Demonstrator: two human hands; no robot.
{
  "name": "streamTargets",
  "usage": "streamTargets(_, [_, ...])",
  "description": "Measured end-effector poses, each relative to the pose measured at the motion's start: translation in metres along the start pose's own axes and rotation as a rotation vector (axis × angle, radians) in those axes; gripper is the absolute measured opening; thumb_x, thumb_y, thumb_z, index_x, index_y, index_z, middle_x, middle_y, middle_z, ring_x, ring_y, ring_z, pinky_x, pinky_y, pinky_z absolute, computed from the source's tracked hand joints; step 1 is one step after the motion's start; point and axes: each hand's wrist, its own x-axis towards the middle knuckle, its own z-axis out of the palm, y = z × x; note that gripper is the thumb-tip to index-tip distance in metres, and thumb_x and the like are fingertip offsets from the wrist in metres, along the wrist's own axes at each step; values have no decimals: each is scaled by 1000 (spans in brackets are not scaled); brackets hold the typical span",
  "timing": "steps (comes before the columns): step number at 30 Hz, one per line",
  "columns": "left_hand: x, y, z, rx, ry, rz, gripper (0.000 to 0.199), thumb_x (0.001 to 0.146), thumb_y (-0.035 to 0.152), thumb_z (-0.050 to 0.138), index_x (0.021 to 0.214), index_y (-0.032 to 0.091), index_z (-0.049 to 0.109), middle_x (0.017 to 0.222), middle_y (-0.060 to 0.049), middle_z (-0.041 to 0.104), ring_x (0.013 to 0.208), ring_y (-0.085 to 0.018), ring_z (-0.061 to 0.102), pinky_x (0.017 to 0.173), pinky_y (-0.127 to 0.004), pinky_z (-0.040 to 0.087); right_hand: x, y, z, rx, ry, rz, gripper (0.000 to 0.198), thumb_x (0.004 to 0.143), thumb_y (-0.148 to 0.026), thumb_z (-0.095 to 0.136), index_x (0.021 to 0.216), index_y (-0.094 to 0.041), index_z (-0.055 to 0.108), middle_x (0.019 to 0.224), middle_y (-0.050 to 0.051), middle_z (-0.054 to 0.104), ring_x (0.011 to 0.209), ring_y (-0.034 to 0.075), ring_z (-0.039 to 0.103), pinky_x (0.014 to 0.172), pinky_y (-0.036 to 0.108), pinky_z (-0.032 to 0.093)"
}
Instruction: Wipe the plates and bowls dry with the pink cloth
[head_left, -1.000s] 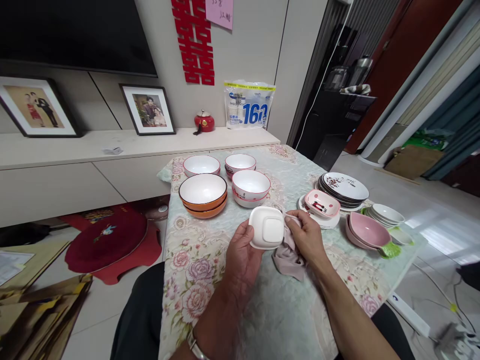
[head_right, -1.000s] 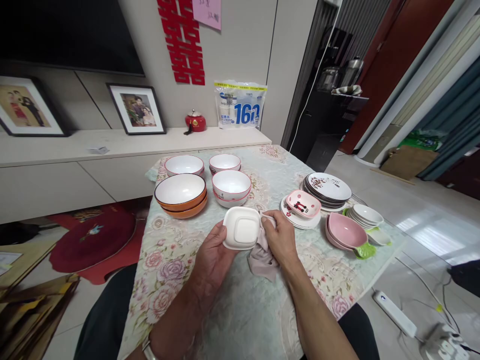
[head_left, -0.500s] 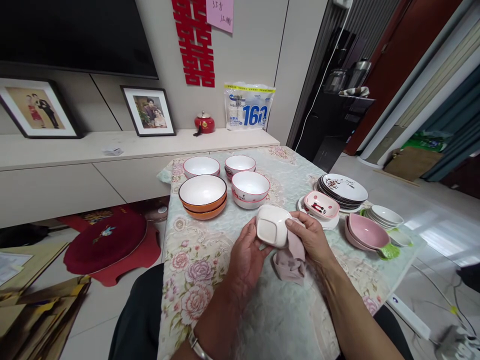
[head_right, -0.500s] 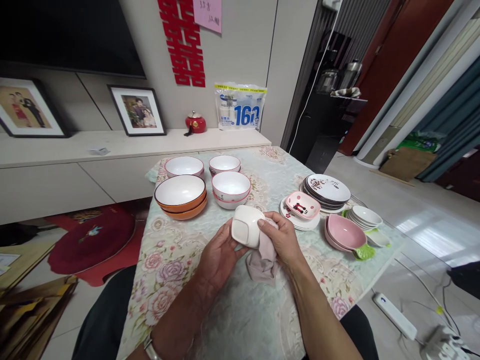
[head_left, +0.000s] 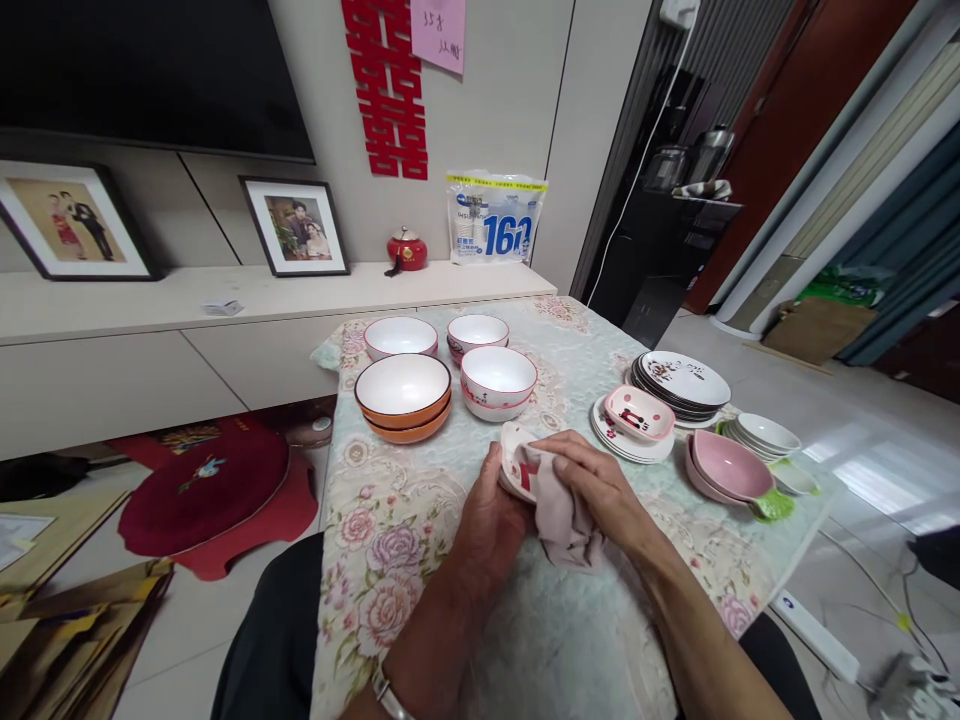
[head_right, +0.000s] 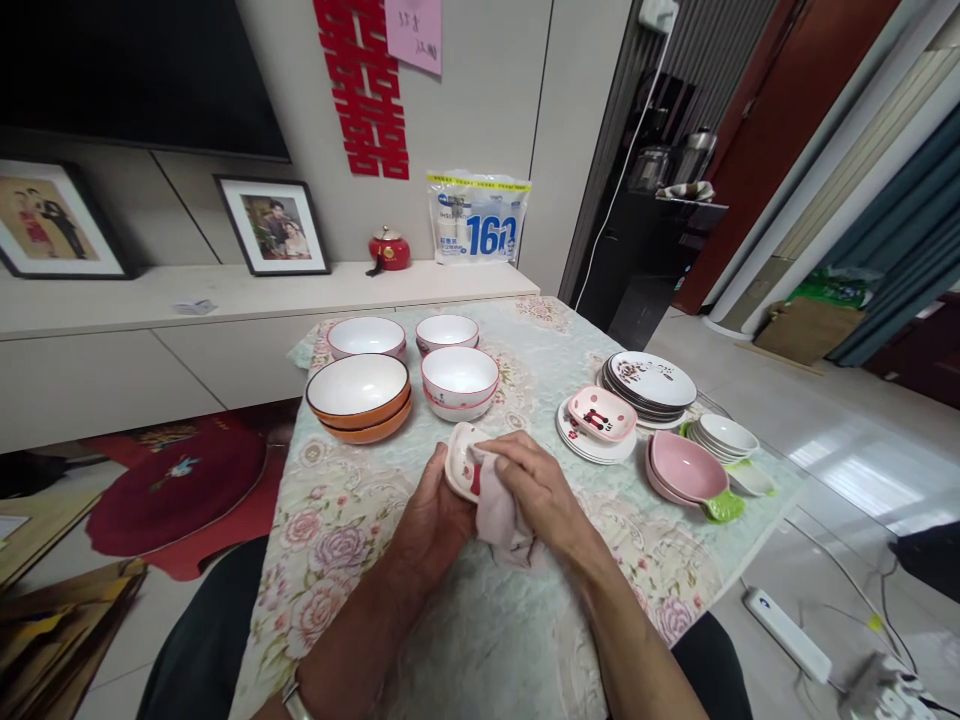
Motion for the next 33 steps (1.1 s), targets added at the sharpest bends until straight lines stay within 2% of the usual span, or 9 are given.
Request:
streamTargets(4, [-2, -1, -1, 46, 13, -97, 45, 96, 51, 46, 114, 15, 67, 98, -10, 74, 95, -24, 68, 81, -35, 53, -1, 5, 2, -148, 164, -64, 24, 89, -17, 57, 110, -22, 69, 101, 5, 66, 95, 19, 63, 85, 33, 48])
streamTargets(8, [-1, -6, -8, 76, -121, -165, 49, 92, 57, 50, 115, 17, 66, 95, -9, 74, 84, -22, 68, 70, -31, 51, 0, 0, 14, -242, 90, -267, 16, 89, -11, 55, 93, -23, 65, 87, 2, 67, 85, 19, 60, 81, 34, 48])
streamTargets(11, [-3, -9, -8, 134, -155, -201, 54, 89, 62, 51, 115, 16, 65, 91, -9, 73, 81, -24, 68, 68, -32, 51, 1, 2, 20, -362, 105, -373, 21, 93, -10, 47, 90, -22, 63, 92, 6, 65, 91, 20, 58, 82, 34, 48])
streamTargets(17, [-7, -13, -2, 188, -143, 44, 43, 88, 43, 62, 125, 23, 59, 105, -5, 71, 93, -22, 66, 81, -32, 51, -5, 9, 21, -759, 176, -138, 16, 92, -13, 50, 88, -20, 64, 86, 9, 64, 83, 22, 58, 72, 32, 44])
streamTargets(22, [-4, -12, -2, 193, -98, 221, 49, 85, 37, 64, 130, 20, 56, 114, -7, 70, 108, -24, 64, 91, -32, 48, -7, -1, 18, -536, -44, 74, 12, 84, -11, 58, 86, -21, 65, 82, 2, 68, 73, 17, 61, 66, 27, 43])
streamTargets(24, [-4, -12, 0, 180, -95, 193, 46, 86, 40, 63, 126, 19, 58, 113, -8, 70, 109, -25, 63, 90, -32, 49, -5, -6, 17, -326, -70, 64, 11, 84, -13, 60, 87, -22, 65, 82, 0, 69, 73, 16, 62, 67, 26, 45])
streamTargets(27, [-7, -13, 3, 126, -122, 26, 43, 87, 49, 58, 114, 17, 63, 103, -9, 72, 102, -26, 67, 83, -33, 52, -2, -6, 17, -174, 45, -57, 7, 85, -16, 62, 86, -22, 64, 87, 1, 67, 80, 17, 63, 72, 28, 49])
streamTargets(30, [-8, -15, 4, 112, -147, -108, 44, 87, 53, 56, 106, 15, 65, 93, -9, 73, 91, -26, 69, 76, -34, 53, -2, 0, 20, -387, 193, -209, 13, 89, -12, 54, 86, -22, 62, 93, 6, 64, 87, 19, 61, 77, 31, 49])
streamTargets(33, [-9, -15, 3, 130, -140, -60, 38, 87, 49, 60, 105, 16, 65, 92, -6, 73, 88, -24, 69, 75, -32, 53, -5, 5, 23, -722, 256, -211, 18, 91, -9, 48, 86, -21, 61, 90, 9, 62, 86, 21, 58, 75, 32, 46])
